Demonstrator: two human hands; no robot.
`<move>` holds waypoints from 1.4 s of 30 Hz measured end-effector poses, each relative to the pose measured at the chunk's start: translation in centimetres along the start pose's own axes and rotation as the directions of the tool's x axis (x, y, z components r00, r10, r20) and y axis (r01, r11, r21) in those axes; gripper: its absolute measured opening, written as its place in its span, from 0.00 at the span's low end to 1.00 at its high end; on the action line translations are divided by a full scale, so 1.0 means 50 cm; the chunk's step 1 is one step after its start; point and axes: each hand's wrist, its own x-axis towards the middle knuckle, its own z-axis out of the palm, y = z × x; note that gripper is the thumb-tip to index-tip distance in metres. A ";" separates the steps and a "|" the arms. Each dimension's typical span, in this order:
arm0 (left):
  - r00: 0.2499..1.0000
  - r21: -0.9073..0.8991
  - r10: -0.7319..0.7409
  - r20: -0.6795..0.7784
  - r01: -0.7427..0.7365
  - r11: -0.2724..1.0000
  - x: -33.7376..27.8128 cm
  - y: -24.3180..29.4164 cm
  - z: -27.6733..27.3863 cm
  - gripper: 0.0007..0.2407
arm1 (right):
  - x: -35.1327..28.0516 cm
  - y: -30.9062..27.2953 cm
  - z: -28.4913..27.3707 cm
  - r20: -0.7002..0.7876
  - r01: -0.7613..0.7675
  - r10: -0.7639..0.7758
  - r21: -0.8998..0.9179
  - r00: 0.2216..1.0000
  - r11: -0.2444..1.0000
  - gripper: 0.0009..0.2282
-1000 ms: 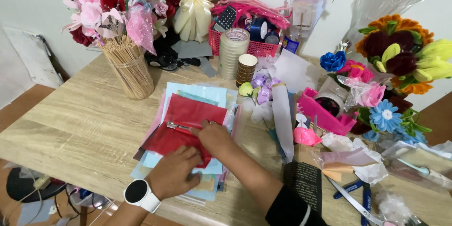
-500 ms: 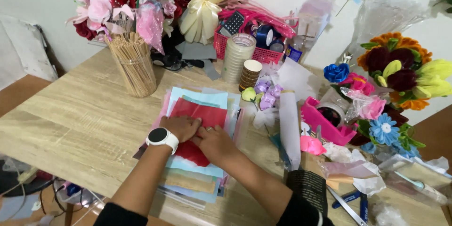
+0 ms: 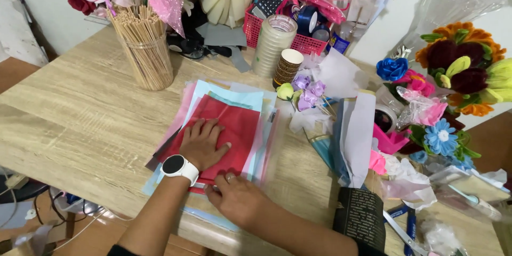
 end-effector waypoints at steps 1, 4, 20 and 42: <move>1.000 0.001 0.002 -0.004 -0.002 1.000 -0.011 0.004 -0.001 0.24 | -0.016 -0.006 0.006 -0.003 -0.001 0.001 -0.004 1.000 1.000 0.10; 0.995 -0.054 0.021 -0.096 -0.026 0.998 -0.039 0.010 -0.024 0.24 | -0.053 -0.010 -0.005 -0.183 0.137 -0.153 -0.097 0.971 0.986 0.07; 0.958 -0.035 0.088 -0.272 -0.101 0.994 -0.082 0.027 -0.029 0.45 | 0.116 0.214 -0.100 0.184 -0.438 0.397 0.351 0.899 0.828 0.25; 0.762 0.038 -0.006 -0.648 0.040 0.998 -0.232 0.074 0.032 0.36 | 0.124 0.136 0.014 0.029 -0.276 0.300 -0.314 0.954 0.908 0.28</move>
